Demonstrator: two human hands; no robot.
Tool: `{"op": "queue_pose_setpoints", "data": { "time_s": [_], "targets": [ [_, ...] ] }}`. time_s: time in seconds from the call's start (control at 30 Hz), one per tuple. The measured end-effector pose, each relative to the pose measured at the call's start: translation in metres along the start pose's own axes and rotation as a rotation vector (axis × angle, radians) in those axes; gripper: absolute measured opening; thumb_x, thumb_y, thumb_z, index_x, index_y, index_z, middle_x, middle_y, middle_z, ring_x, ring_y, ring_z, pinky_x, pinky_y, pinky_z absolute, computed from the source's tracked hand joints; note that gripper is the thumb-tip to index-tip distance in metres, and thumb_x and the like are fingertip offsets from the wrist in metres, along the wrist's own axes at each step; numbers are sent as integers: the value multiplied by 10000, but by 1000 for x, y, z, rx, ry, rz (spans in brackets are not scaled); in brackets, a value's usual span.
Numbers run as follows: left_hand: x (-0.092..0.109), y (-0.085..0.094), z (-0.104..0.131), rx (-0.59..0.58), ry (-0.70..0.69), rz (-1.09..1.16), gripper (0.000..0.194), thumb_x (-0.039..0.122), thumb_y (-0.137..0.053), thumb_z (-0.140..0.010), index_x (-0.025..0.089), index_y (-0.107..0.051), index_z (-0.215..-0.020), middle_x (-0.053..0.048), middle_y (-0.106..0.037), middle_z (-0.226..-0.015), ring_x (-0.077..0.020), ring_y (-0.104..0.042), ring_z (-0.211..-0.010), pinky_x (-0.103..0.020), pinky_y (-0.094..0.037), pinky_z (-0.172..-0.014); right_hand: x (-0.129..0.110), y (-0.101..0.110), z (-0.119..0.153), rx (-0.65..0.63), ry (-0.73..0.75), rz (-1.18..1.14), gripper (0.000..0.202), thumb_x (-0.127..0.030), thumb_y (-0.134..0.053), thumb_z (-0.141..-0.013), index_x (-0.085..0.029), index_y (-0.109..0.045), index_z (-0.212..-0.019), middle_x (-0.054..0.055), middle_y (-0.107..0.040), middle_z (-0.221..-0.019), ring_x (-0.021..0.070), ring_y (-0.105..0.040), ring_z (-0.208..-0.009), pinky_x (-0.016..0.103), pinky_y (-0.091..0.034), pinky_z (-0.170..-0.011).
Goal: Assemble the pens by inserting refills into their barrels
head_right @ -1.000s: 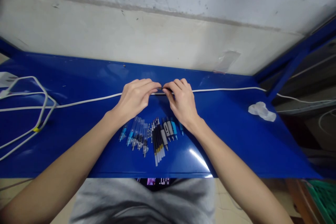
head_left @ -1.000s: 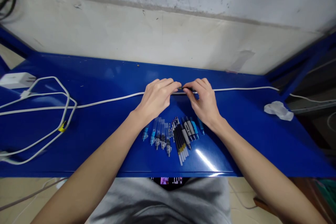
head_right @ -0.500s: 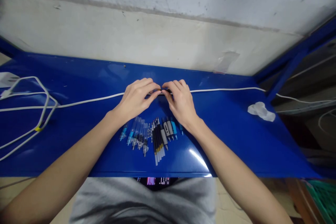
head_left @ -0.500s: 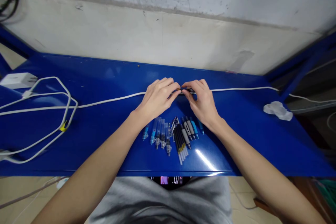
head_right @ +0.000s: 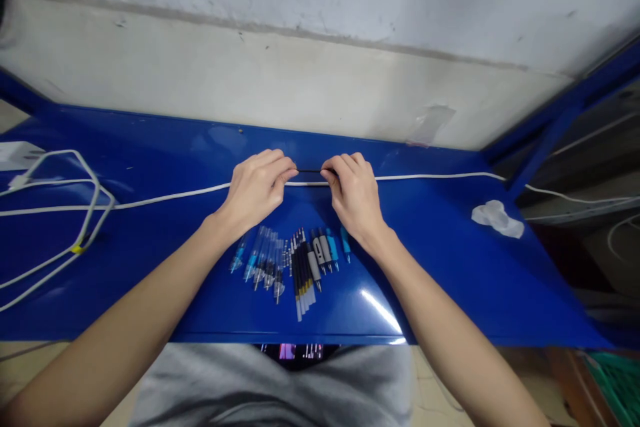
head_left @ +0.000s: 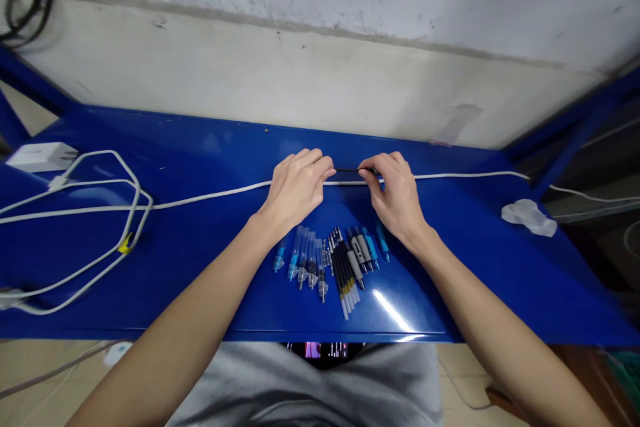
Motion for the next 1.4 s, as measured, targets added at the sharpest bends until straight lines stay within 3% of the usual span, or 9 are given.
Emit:
{"op": "queue_pose_setpoints", "data": {
  "time_s": [0.33,0.5,0.6,0.67,0.77,0.9,1.1,1.3,1.4],
  "targets": [
    [-5,5,1,56,9,-15,276,200,-452,-1039,194,-662,-860,-44,-640,-820,-200,-586,-808,-336,-418,-712,7,4,1,4,-66,-17,202,-307,-417,-1070,-233,-573,-965,56,-681,-955,245,-526,-906,391,-369,-821],
    [-16,7,0,108,46,-4,280,125,-442,-1006,196,-653,-836,-39,-634,-808,-193,-584,-804,-328,-412,-710,20,11,-2,31,-165,-94,196,-296,-374,-1079,-226,-534,-992,37,-606,-912,208,-506,-848,353,-373,-793],
    [-20,7,0,123,47,-6,273,120,-444,-1001,200,-654,-845,-40,-642,-813,-194,-587,-805,-329,-413,-711,15,17,-4,15,-167,-194,206,-326,-365,-1085,-228,-529,-1008,11,-558,-859,179,-483,-772,320,-372,-741],
    [-21,7,0,125,48,-12,271,130,-446,-1006,201,-654,-847,-44,-650,-819,-196,-593,-812,-330,-418,-719,2,20,-4,-72,-124,-305,221,-356,-389,-1087,-226,-542,-994,-2,-558,-843,159,-485,-738,301,-380,-719],
    [-21,7,0,118,51,-16,257,156,-456,-1015,199,-655,-858,-48,-660,-827,-202,-604,-828,-332,-428,-731,-30,17,5,-352,-12,-427,251,-389,-425,-1085,-223,-584,-984,-5,-608,-867,141,-534,-741,282,-407,-727],
    [-20,7,-1,112,52,-7,256,149,-458,-1010,204,-654,-854,-48,-660,-832,-204,-605,-831,-333,-429,-731,-65,7,28,-653,123,-312,276,-391,-430,-1087,-227,-624,-978,4,-635,-862,150,-578,-765,280,-411,-722],
    [-18,8,-1,130,35,16,258,128,-461,-997,203,-648,-836,-41,-654,-817,-200,-603,-815,-326,-421,-710,-70,-3,30,-680,183,-180,279,-319,-415,-1091,-208,-625,-944,38,-623,-887,172,-568,-814,292,-398,-714],
    [-17,8,-1,140,28,19,253,117,-465,-988,205,-649,-839,-42,-660,-822,-199,-610,-814,-323,-429,-709,-67,-8,23,-750,176,-128,325,-396,-492,-1066,-218,-620,-827,0,-629,-792,143,-550,-691,277,-295,-621],
    [-17,8,-1,139,27,18,248,118,-474,-984,205,-651,-834,-43,-658,-816,-198,-610,-813,-319,-428,-700,-66,-11,21,-741,178,-97,349,-421,-505,-1057,-208,-633,-813,11,-627,-814,152,-569,-721,279,-318,-627]
  ]
}}
Point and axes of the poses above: each hand's wrist, its own z-axis away from the middle knuckle, its own y-axis out of the back of the hand, x = y × z, the point moved 5 cm from there along -z, towards the middle knuckle
